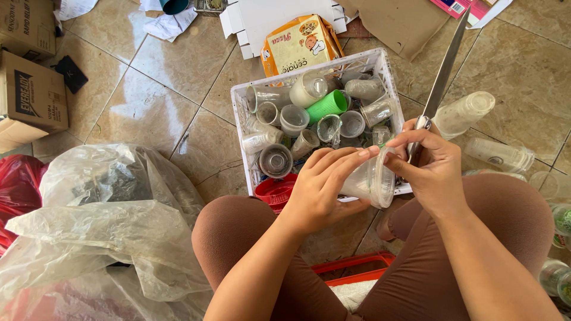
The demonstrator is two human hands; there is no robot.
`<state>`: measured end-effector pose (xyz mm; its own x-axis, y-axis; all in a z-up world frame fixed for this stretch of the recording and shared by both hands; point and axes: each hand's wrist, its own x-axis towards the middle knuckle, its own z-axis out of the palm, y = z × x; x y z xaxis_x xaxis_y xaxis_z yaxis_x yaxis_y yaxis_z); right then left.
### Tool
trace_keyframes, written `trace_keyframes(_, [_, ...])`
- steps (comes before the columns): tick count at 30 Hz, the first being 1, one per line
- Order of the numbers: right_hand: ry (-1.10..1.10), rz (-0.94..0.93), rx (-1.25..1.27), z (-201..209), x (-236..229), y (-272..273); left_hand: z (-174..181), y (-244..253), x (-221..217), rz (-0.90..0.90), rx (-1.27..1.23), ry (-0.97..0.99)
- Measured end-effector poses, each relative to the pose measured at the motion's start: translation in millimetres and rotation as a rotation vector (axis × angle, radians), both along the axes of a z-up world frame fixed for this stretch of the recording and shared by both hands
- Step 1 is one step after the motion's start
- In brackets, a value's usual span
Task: Using a knife to scrape and clean plastic cups from a basket.
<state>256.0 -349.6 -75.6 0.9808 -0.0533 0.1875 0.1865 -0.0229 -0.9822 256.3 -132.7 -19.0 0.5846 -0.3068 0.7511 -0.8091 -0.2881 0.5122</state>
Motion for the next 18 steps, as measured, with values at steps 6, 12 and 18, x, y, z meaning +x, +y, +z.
trace_keyframes(6, [-0.063, 0.001, -0.087, 11, 0, 6, 5, 0, -1, 0.013, 0.059, -0.005])
trace_keyframes(12, [-0.122, 0.004, -0.332, 29, -4, 10, 2, 7, -3, -0.022, 0.177, 0.066])
trace_keyframes(18, [-0.077, 0.028, -0.310, 30, -4, 17, -7, 15, -4, -0.036, 0.320, 0.155])
